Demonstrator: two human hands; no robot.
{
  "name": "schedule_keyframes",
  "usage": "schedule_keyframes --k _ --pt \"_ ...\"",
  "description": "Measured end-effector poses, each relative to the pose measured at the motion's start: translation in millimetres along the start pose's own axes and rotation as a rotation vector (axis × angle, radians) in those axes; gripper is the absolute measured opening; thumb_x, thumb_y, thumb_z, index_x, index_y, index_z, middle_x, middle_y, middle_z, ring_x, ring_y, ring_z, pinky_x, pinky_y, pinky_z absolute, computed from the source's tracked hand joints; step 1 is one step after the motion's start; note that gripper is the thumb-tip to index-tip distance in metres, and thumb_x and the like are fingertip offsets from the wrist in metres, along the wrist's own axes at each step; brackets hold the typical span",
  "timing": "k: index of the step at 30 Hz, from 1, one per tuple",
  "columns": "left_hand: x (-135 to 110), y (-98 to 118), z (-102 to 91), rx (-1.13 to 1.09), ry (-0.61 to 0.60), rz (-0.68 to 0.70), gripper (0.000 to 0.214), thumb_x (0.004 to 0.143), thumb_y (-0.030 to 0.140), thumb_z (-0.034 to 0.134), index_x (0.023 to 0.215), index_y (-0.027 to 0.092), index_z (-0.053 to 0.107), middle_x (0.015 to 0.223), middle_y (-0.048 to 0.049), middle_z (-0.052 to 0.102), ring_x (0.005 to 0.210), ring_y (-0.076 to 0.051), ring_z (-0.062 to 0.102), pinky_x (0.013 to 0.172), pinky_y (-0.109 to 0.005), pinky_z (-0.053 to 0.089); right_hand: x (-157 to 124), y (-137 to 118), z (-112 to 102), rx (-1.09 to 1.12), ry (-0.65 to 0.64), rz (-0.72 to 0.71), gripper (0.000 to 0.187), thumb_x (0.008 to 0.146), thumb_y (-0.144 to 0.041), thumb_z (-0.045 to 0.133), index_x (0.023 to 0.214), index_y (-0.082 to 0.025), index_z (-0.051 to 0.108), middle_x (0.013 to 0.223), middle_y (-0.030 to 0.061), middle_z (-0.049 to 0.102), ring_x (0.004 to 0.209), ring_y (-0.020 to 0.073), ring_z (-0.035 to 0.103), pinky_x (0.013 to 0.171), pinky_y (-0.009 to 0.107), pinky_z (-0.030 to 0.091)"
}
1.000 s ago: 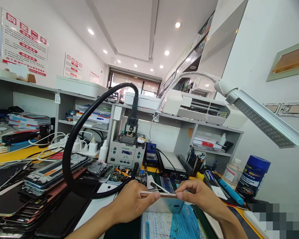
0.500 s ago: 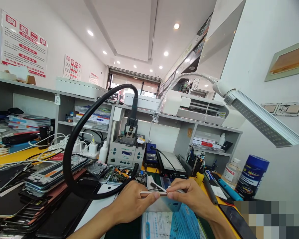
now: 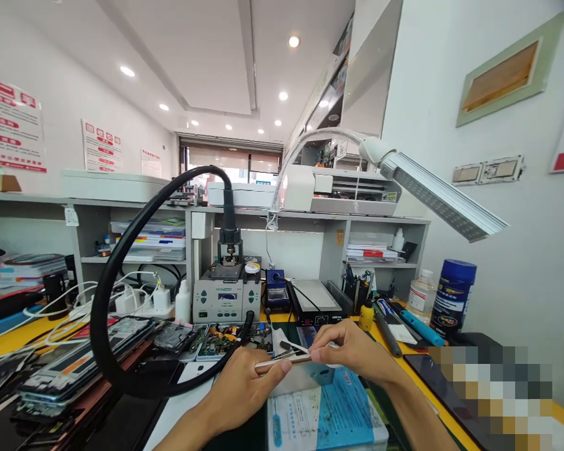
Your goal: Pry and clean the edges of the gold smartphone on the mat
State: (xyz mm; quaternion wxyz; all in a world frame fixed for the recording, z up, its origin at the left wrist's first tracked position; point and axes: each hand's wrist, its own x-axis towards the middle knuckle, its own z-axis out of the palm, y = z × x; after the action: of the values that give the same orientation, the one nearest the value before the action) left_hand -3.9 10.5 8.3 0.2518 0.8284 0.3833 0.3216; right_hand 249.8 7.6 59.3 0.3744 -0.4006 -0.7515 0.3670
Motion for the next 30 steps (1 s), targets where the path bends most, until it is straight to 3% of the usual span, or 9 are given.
schedule_keyframes --k 3,12,18,23,28,30 --pt "1 0 1.5 0.017 -0.009 -0.011 0.058 0.098 0.063 0.039 0.06 0.02 0.03 0.06 0.0048 0.033 0.058 -0.011 0.03 0.055 -0.028 0.02 -1 1 -2 0.004 -0.003 -0.016 0.023 0.077 -0.042 0.084 0.078 -0.019 0.086 0.078 0.0058 0.075 0.073 0.0198 0.063 0.064 0.028 0.044" --pt "2 6 4.9 0.063 -0.008 -0.073 0.052 0.09 0.057 0.053 0.06 0.021 0.032 0.063 0.0044 0.036 0.061 -0.012 0.034 0.057 -0.026 0.025 2 -5 25 0.013 0.028 -0.079 0.028 0.076 -0.048 0.083 0.085 -0.022 0.088 0.074 0.0033 0.072 0.071 0.0188 0.06 0.062 0.028 0.042" --pt "2 7 3.8 0.03 -0.052 -0.029 0.051 0.094 0.061 0.049 0.065 0.019 0.047 0.069 0.001 0.047 0.065 -0.014 0.044 0.06 -0.026 0.029 -2 4 -3 0.094 -0.04 -0.049 0.025 0.072 -0.042 0.086 0.083 -0.019 0.087 0.077 0.0047 0.077 0.075 0.021 0.064 0.065 0.028 0.046" --pt "2 5 5.7 0.029 -0.033 -0.026 0.051 0.094 0.061 0.051 0.065 0.019 0.047 0.068 0.002 0.043 0.064 -0.014 0.04 0.06 -0.026 0.028 -5 9 -19 0.141 -0.038 -0.014 0.025 0.07 -0.04 0.087 0.08 -0.018 0.087 0.076 0.0051 0.078 0.073 0.0212 0.065 0.063 0.028 0.047" --pt "2 2 7.7 0.069 -0.044 -0.015 0.051 0.095 0.061 0.048 0.068 0.019 0.055 0.068 0.0017 0.043 0.063 -0.014 0.043 0.06 -0.026 0.029 -1 6 6 0.174 0.004 -0.036 0.022 0.068 -0.037 0.088 0.079 -0.018 0.087 0.073 0.004 0.078 0.075 0.0212 0.065 0.065 0.028 0.046" --pt "2 1 8.3 0.083 -0.044 -0.018 0.051 0.095 0.061 0.048 0.065 0.019 0.051 0.067 0.0017 0.042 0.063 -0.014 0.043 0.06 -0.026 0.029 2 6 19 0.198 0.018 -0.046 0.019 0.071 -0.034 0.085 0.083 -0.02 0.088 0.075 0.0023 0.078 0.075 0.02 0.066 0.065 0.026 0.045"
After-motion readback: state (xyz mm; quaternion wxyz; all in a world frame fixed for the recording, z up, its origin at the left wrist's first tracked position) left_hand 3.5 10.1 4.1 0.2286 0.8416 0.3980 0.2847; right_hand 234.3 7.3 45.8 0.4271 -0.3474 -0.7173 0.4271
